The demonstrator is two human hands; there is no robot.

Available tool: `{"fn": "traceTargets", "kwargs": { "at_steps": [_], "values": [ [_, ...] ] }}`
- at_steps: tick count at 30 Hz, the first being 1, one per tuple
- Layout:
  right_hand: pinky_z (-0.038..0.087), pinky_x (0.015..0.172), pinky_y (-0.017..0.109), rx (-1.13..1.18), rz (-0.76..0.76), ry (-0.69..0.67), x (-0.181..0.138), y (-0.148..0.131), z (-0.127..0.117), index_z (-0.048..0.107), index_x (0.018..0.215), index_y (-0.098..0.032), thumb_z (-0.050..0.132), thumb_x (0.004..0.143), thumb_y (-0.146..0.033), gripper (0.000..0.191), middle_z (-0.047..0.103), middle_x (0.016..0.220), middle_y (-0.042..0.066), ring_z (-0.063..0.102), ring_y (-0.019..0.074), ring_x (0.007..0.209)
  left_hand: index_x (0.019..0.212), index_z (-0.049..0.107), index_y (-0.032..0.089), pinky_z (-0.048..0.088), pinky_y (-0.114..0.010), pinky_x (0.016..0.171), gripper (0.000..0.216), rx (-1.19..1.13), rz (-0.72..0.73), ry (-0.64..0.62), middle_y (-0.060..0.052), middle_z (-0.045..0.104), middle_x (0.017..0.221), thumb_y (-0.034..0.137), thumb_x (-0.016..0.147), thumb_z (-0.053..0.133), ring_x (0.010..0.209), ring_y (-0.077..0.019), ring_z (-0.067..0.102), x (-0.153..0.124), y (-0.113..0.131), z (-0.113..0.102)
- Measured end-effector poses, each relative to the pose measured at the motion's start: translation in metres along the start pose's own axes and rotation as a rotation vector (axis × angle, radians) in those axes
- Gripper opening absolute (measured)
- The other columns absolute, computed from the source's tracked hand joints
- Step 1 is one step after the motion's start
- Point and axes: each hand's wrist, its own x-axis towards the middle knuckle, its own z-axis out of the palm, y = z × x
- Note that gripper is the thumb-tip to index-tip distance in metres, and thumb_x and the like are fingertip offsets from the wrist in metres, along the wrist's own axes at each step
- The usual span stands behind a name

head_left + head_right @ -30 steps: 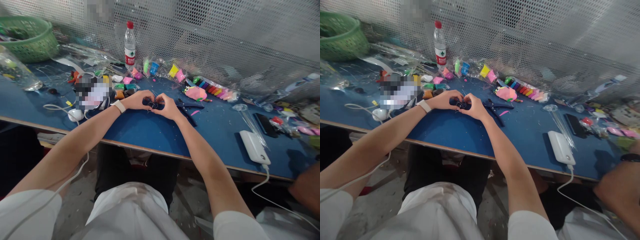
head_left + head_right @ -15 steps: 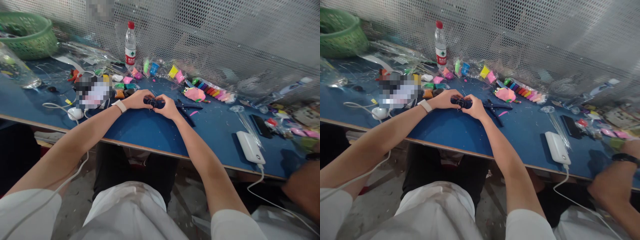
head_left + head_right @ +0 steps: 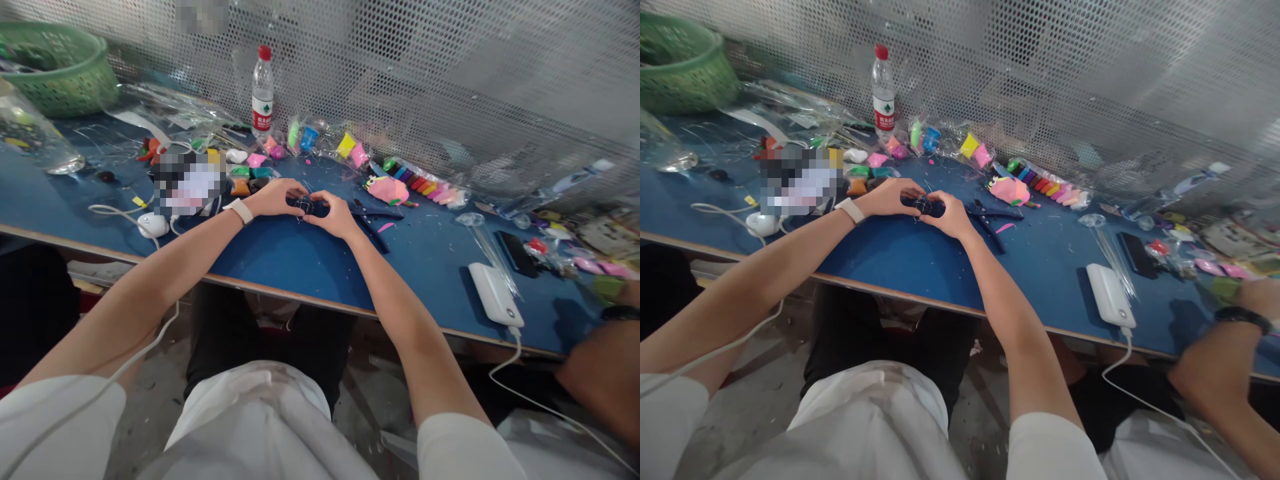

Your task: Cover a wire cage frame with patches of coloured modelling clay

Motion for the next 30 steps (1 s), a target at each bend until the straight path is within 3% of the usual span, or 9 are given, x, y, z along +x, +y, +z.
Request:
{"fn": "traceTargets", "kwargs": {
  "at_steps": [10,17,30],
  "values": [
    [0.058,0.118,0.062,0.018,0.023,-0.025,0.0023,0.0031,-0.0033,0.076,0.128,-0.024,0.101,0.075,-0.046,0.063,0.086,0.132,0.014,0.08,0.0399,0.132,0.137,0.079,0.024,0.059,-0.045,0.112,0.07,0.201,0.05,-0.065,-0.012,0.08,0.131,0.054,0.076,0.098,0.119,-0.0329,0.077,0.0021,-0.0057,-0.0051],
    [0.059,0.118,0.063,0.004,0.01,-0.034,0.0032,0.0036,-0.0041,0.077,0.127,-0.026,0.102,0.075,-0.046,0.061,0.087,0.132,0.011,0.081,0.0399,0.131,0.145,0.075,0.018,0.058,-0.047,0.113,0.082,0.199,-0.006,-0.084,-0.017,0.077,0.139,0.062,0.078,0.096,0.124,-0.0345,0.074,0.0006,-0.0033,-0.0046],
    [0.06,0.117,0.062,-0.006,0.021,-0.027,0.0032,0.0045,-0.003,0.08,0.122,-0.025,0.101,0.075,-0.042,0.055,0.088,0.129,0.01,0.082,0.0391,0.128,0.133,0.077,0.018,0.058,-0.047,0.113,0.072,0.162,-0.03,-0.056,-0.015,0.079,0.133,0.058,0.077,0.097,0.123,-0.0334,0.076,-0.002,-0.0005,-0.0034]
  ]
}}
